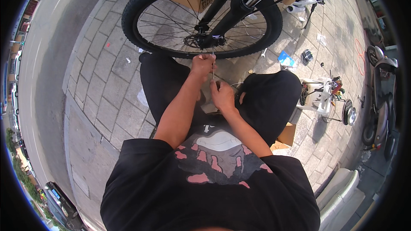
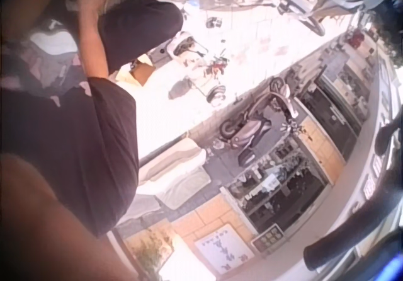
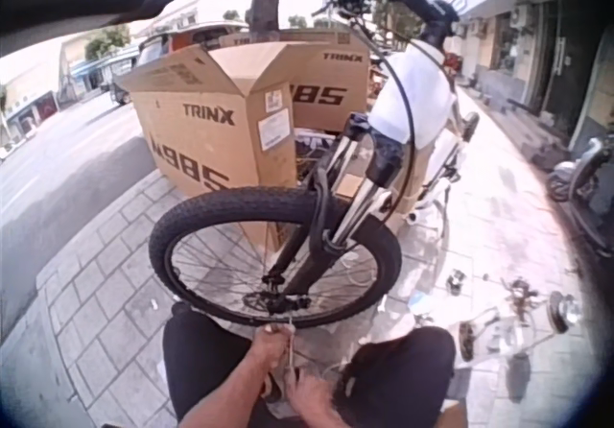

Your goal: The person uses a wrench to loosen and remove the front wheel axle nut, then detaches the front wheel from the bicycle. They place the wheel on their lap and continue to manipulate the axle and tire area.

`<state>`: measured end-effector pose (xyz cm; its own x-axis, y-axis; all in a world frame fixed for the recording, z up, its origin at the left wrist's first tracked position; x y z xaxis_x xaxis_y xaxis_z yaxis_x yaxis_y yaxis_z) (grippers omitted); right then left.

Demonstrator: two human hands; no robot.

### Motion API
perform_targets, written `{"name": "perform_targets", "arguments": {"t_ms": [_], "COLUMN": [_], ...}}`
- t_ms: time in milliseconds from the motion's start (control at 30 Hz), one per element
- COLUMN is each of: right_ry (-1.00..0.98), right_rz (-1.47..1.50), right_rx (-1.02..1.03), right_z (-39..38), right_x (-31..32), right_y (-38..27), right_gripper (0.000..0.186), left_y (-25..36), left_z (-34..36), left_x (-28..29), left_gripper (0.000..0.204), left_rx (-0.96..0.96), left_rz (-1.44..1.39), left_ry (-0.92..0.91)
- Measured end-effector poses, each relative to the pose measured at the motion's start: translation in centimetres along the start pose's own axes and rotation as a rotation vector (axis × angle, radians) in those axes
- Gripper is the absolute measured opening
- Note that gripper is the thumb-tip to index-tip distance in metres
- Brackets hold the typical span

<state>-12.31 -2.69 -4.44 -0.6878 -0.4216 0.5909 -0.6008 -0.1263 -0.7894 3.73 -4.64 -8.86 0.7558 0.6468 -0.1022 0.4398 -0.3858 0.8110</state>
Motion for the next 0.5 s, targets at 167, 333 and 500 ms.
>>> {"name": "perform_targets", "arguments": {"t_ms": [167, 333, 500], "right_ry": [0.005, -0.328, -0.052], "right_rz": [0.361, 1.334, 0.267], "right_rx": [-0.002, -0.787, -0.131], "right_z": [0.2, -1.8, 0.1], "right_x": [-2.6, -7.6, -0.6], "right_y": [0.9, 3.2, 0.1], "right_gripper": [0.047, 0.039, 0.039], "left_y": [-0.1, -0.1, 0.0], "left_z": [-0.1, 0.1, 0.3], "left_x": [-0.3, 0.1, 0.3], "left_gripper": [0.019, 0.018, 0.018], "left_rx": [0.014, -0.03, -0.042], "left_rz": [-0.045, 0.057, 0.101], "left_ry": [-0.058, -0.017, 0.008]}}
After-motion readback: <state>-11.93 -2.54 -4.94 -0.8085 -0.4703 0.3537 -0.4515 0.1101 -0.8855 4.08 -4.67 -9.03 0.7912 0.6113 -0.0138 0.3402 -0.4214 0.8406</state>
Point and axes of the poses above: each hand's wrist, its own z-axis towards the middle knuckle, its own x-axis out of the back of the hand, y = z × x, the point moved 8 cm from there along z, towards the middle knuckle, and after that the axes turned 2 degrees about z, right-handed, at the moved point
